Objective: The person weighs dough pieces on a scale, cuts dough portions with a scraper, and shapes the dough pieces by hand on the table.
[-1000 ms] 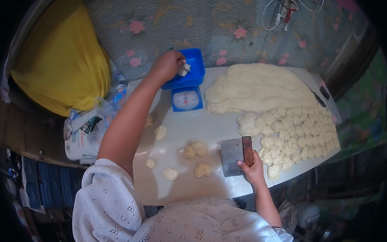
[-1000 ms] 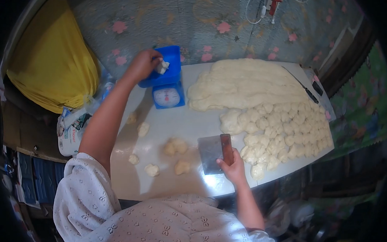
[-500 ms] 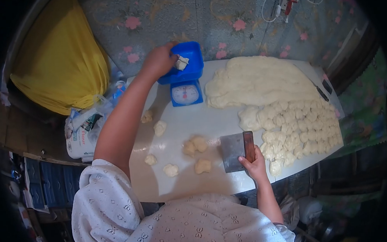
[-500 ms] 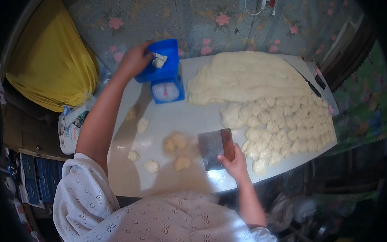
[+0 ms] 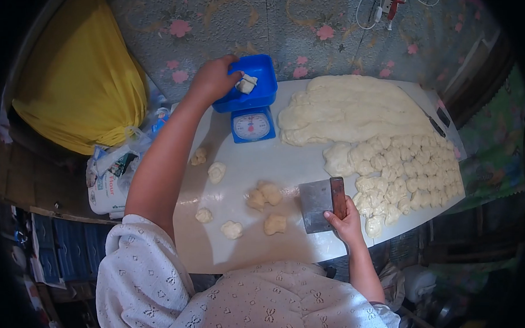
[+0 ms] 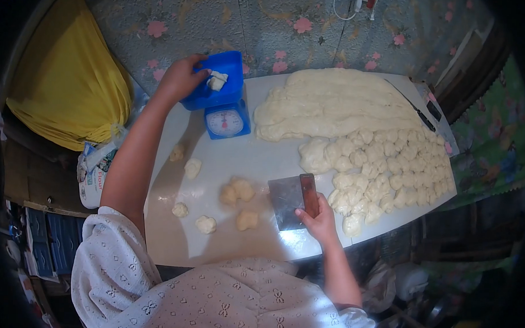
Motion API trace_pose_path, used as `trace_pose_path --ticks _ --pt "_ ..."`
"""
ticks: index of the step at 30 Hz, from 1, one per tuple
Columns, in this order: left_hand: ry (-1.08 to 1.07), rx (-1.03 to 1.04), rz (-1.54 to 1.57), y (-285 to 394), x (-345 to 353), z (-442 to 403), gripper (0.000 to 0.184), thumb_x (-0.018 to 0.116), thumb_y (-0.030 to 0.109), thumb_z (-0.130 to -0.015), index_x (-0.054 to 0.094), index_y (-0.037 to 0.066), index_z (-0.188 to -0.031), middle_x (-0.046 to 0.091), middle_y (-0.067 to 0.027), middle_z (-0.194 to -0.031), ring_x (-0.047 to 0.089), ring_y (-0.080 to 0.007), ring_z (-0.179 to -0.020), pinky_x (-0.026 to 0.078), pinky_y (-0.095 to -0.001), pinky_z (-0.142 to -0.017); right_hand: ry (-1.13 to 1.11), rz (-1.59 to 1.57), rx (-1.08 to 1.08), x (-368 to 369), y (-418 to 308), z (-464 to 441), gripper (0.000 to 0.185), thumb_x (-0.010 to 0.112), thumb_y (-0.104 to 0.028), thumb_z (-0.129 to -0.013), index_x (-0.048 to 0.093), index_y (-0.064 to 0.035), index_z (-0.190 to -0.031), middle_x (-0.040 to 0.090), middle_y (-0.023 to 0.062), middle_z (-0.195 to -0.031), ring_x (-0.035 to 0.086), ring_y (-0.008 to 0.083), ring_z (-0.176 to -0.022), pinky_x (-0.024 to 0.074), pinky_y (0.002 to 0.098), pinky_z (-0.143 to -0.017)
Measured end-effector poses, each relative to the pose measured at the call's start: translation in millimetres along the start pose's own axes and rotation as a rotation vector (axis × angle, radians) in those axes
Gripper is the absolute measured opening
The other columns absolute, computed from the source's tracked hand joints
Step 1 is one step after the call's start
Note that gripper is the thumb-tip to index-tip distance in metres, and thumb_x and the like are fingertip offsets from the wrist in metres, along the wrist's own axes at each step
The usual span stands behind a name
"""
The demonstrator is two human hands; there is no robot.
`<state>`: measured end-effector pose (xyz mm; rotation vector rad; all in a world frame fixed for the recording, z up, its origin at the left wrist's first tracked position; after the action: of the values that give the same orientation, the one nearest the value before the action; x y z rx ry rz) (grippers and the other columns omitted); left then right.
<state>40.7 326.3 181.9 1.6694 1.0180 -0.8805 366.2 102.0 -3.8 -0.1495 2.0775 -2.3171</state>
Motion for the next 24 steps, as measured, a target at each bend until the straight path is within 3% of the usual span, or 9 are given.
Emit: trace_pose_path --ticks 9,18,24 --pt "-0.034 0.063 -0.087 -8 17 -12 0.033 0.061 0.027 -0.08 0.064 0.007 -0.107 0.064 -0.0154 -0.103 0.06 -0.0328 -0.096 0.047 -0.041 -0.083 0.023 0.043 0.016 1 -2 1 0.05 0.073 -0.008 -0.074 0.046 -0.001 -0.116 0.055 0.0019 -0.101 0.052 0.0094 -0.092 0.0425 0.0248 -0.082" --pt "-0.212 -0.007 -0.309 32 17 -12 0.042 0.07 0.038 -0.071 0.066 0.004 -0.096 0.066 -0.0157 -0.094 0.063 -0.03 -0.091 0.05 -0.0394 -0.075 0.04 0.058 0.016 1 -1 1 0.049 0.072 -0.005 -0.074 0.047 -0.0007 -0.116 0.056 0.0038 -0.101 0.054 0.0104 -0.09 0.0456 0.026 -0.08" --pt "-0.291 -0.033 -0.396 21 28 -27 0.035 0.069 0.032 -0.071 0.067 0.004 -0.092 0.066 -0.0163 -0.094 0.063 -0.0304 -0.092 0.051 -0.0392 -0.076 0.043 0.127 0.011 -1 0 1 0.048 0.072 -0.007 -0.074 0.047 -0.0013 -0.115 0.056 0.0038 -0.099 0.054 0.0107 -0.089 0.0454 0.0259 -0.079"
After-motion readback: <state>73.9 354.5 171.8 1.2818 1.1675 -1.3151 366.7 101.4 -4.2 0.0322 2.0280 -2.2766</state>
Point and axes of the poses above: each hand's wrist, its own z-axis away from the middle knuckle, its own x-axis out of the palm, y = z × x, the point moved 1 cm from there along -z, towards the middle knuckle
